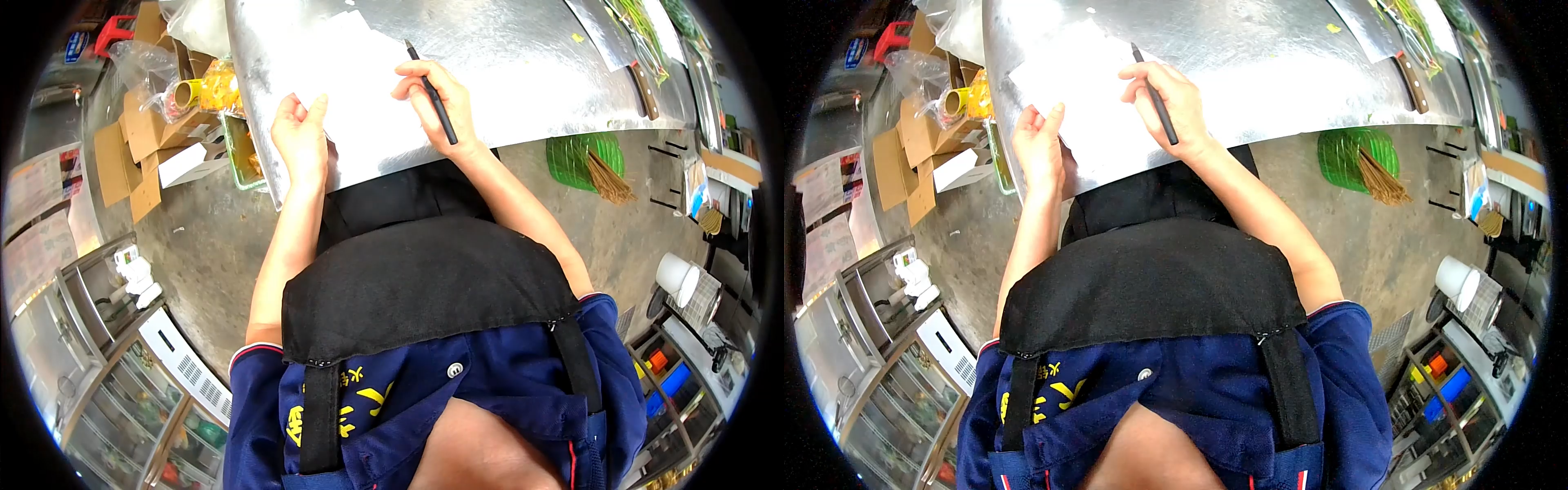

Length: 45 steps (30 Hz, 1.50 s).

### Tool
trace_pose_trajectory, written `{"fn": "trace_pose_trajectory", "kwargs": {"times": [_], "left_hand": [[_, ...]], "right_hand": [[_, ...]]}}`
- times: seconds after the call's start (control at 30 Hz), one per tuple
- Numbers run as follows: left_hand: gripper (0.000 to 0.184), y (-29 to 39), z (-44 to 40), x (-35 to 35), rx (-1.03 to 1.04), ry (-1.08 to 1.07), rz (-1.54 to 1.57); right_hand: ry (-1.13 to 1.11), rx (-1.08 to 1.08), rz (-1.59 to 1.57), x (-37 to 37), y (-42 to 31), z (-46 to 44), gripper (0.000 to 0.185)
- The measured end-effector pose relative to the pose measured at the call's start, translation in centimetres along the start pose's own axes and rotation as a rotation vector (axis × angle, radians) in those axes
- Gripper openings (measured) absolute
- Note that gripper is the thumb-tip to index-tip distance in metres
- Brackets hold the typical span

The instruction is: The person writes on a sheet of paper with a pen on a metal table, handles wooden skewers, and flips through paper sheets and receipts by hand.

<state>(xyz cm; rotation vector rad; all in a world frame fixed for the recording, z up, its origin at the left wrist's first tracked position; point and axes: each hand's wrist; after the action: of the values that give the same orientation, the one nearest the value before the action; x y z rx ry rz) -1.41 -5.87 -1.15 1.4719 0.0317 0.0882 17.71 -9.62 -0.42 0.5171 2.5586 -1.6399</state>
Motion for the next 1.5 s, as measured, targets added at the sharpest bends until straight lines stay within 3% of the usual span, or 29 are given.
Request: {"fn": "trace_pose_trajectory", "kwargs": {"times": [0.33, 0.47, 0.77, 1.0, 1.5], "left_hand": [[0.027, 0.3, 0.3, 0.1, -0.032, 0.025, 0.025], [0.019, 0.2, 0.3, 0.5, 0.016, 0.064, 0.061], [0.019, 0.3, 0.4, 0.7, 0.021, 0.088, 0.096], [0.019, 0.5, 0.4, 0.4, 0.008, 0.102, 0.074], [0.011, 1.1, 0.3, 0.3, -0.028, 0.048, 0.125]], "right_hand": [[-0.021, 0.075, -0.054, -0.2, 0.1, 0.3, 0.024], [-0.053, 0.098, -0.055, -0.3, 0.1, 0.3, 0.024], [-0.116, -0.003, 0.246, 0.2, -0.2, 0.1, 0.024], [0.088, 0.213, -0.235, -0.3, 0.5, 0.3, 0.022], [0.126, 0.202, -0.021, 0.4, 0.6, -0.1, 0.032]]}}
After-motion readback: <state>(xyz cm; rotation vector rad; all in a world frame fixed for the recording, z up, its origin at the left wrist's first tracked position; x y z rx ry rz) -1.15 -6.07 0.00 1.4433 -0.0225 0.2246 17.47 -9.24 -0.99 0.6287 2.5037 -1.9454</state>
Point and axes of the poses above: each hand's wrist, its own z-axis away from the middle knuckle, its own x-axis out of the palm, y = z × x, and after that the axes turned 5 degrees about -z, right-handed
